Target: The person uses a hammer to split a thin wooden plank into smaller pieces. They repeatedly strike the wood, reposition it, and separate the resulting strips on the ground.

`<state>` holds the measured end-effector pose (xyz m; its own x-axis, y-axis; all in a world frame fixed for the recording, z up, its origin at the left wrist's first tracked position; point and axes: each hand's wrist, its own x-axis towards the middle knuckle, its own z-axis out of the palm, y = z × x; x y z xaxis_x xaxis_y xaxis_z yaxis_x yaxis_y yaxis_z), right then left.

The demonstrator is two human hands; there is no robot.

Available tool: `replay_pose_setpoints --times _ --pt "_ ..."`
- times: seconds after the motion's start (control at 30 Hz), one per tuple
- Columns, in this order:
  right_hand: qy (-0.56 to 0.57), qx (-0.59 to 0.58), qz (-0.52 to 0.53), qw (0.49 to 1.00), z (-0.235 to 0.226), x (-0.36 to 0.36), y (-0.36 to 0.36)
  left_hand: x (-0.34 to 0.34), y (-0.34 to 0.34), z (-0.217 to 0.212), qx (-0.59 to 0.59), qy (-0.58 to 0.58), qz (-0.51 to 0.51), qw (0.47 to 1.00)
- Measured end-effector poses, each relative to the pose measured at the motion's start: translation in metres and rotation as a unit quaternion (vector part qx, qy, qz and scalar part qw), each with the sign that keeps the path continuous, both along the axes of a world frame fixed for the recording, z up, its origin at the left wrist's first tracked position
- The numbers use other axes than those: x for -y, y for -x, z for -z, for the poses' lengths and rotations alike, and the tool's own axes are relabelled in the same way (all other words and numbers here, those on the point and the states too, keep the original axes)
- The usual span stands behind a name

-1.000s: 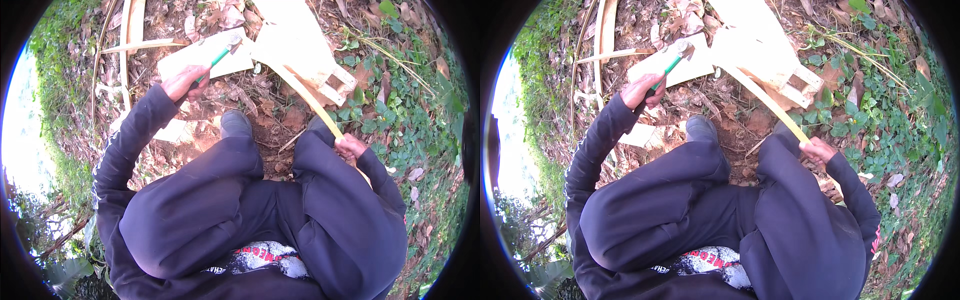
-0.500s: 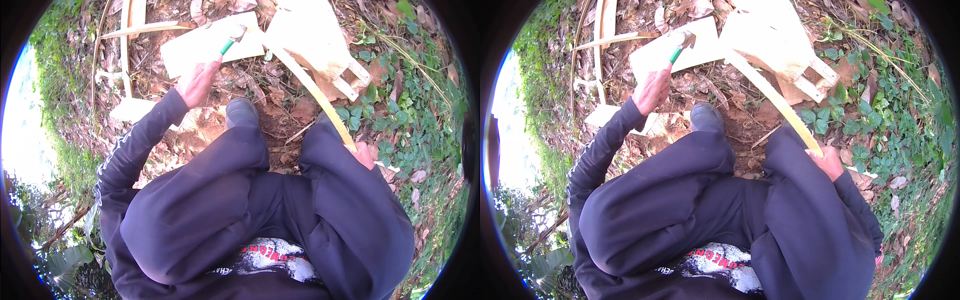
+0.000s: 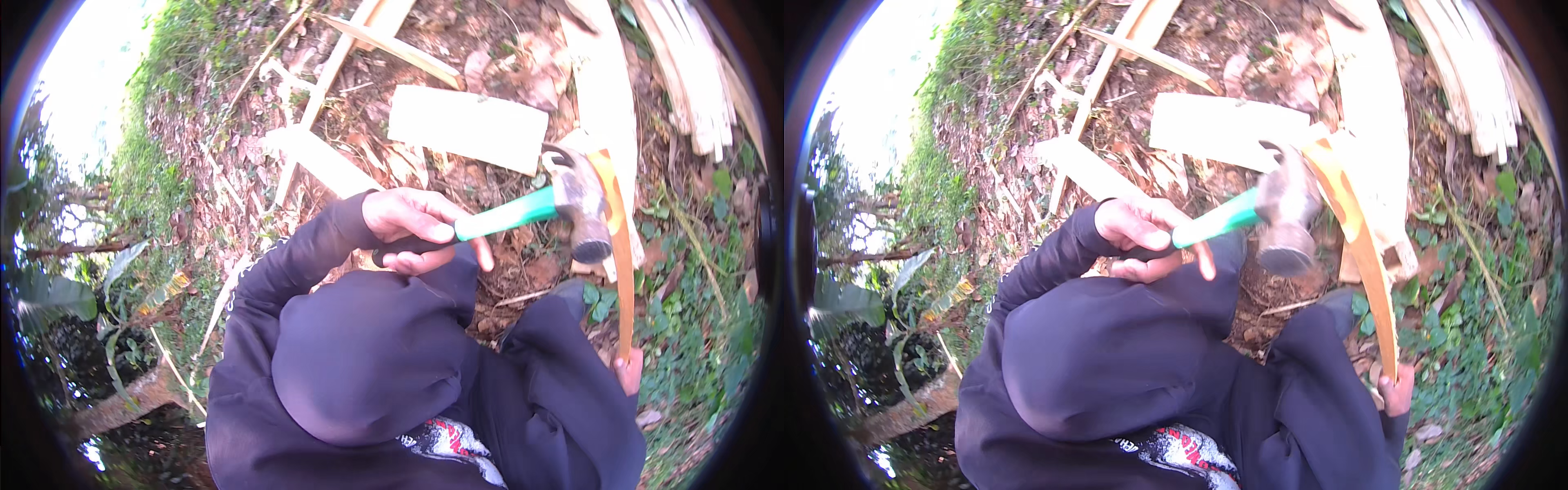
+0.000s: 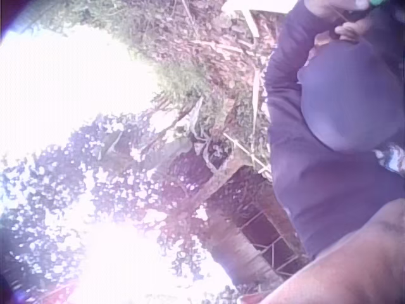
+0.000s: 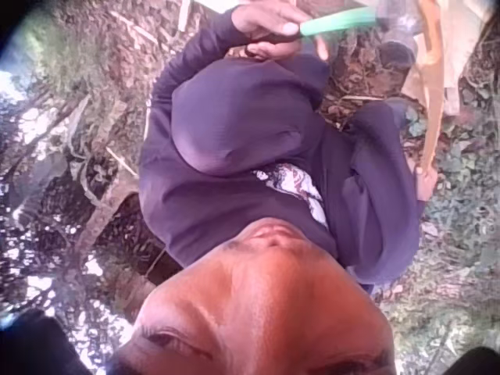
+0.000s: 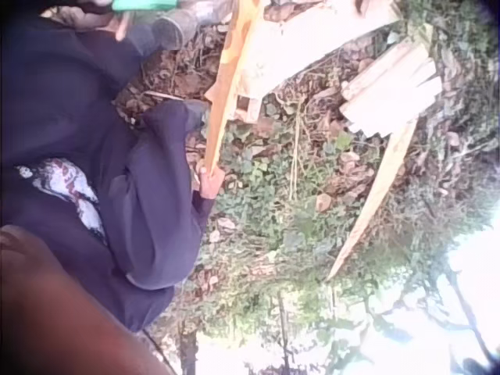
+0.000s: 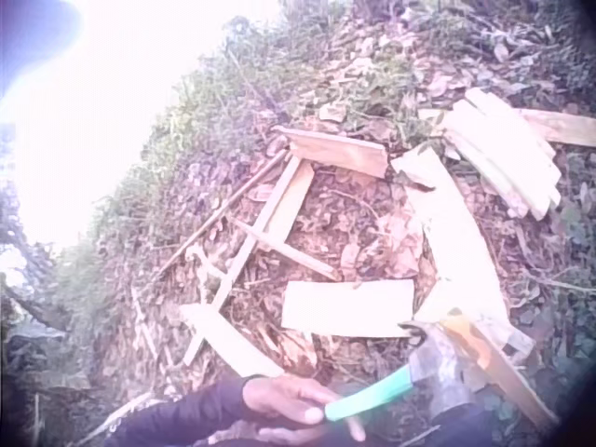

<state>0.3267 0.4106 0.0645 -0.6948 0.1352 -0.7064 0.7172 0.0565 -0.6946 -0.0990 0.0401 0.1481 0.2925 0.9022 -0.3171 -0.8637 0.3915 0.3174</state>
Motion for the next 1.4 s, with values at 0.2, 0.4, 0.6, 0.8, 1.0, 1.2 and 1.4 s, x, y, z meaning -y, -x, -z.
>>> replay_pose_setpoints --times 0.2,0.4,0.6,0.8,1.0,1.2,1.4 --pt "0.117 0.040 0.027 0.992 -0.024 -0.035 0.024 -0.019 0.000 -0.039 -0.047 0.021 -0.046 0.998" --pt "0.225 -0.108 -0.050 0.967 -0.050 -0.042 0.122 -0.053 -0.008 -0.048 0.042 -0.095 0.037 0.994" --pt "0.315 -0.088 -0.149 0.933 -0.075 -0.006 0.220 -0.071 -0.028 -0.039 -0.041 -0.098 0.052 0.993" --pt "0.453 -0.047 -0.120 0.882 -0.025 0.043 0.232 -0.055 -0.036 -0.021 -0.047 -0.127 0.028 0.990" --pt "0.390 0.009 0.024 0.920 -0.013 0.037 0.225 -0.037 -0.035 -0.017 -0.050 -0.118 -0.006 0.992" --pt "0.412 0.032 0.063 0.908 -0.019 -0.016 0.210 -0.021 -0.024 -0.004 0.021 -0.076 0.034 0.996" --pt "0.327 0.059 0.063 0.941 -0.073 0.009 0.232 -0.028 -0.019 -0.001 0.026 -0.098 0.073 0.992"
